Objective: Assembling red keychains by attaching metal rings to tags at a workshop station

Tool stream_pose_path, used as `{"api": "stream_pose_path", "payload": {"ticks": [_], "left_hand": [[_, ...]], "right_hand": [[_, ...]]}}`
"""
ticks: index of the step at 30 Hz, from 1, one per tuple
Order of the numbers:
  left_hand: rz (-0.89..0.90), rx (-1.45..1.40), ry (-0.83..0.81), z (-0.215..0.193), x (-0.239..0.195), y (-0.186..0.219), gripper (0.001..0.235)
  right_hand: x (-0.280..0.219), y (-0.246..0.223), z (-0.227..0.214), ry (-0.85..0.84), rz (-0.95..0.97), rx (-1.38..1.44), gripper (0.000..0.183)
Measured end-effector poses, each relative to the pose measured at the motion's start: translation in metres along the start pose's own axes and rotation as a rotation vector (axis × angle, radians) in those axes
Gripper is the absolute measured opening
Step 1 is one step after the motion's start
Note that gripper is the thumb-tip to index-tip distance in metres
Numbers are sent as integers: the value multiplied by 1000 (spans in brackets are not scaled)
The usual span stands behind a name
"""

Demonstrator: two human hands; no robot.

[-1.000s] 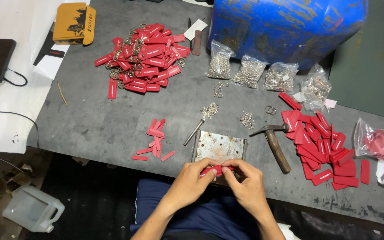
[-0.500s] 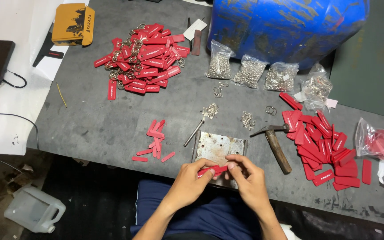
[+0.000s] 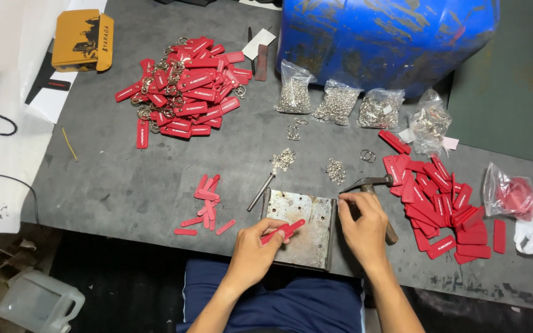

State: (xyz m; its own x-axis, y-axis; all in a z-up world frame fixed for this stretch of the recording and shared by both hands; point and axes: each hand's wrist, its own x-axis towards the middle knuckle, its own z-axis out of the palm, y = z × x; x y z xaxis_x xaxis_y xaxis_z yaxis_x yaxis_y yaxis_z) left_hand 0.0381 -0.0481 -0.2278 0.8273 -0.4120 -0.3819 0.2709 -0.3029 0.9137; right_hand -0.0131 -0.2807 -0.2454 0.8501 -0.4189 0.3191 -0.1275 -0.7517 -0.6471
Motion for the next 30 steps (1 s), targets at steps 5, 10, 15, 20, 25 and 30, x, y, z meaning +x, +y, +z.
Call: {"api": "stream_pose_path", "payload": {"ticks": [5, 10, 15, 20, 25, 30], "left_hand": [[-10, -43, 47, 8, 10, -4, 20], [-78, -25, 62, 7, 15, 5, 20], [-64, -131, 80, 4, 18, 7, 21], [-72, -157, 75, 4, 18, 4, 20], [-101, -196, 60, 8, 16, 0, 20], [-58, -212, 64, 9, 15, -4, 20]], "right_hand": [[30, 38, 21, -84, -59, -229, 13], [48, 48, 45, -181, -76, -356, 19], [48, 56, 56, -181, -200, -674, 18], [49, 57, 57, -231, -251, -710, 9], [49, 49, 47, -245, -347, -681, 4], [41, 49, 47, -121, -330, -524, 6]]}}
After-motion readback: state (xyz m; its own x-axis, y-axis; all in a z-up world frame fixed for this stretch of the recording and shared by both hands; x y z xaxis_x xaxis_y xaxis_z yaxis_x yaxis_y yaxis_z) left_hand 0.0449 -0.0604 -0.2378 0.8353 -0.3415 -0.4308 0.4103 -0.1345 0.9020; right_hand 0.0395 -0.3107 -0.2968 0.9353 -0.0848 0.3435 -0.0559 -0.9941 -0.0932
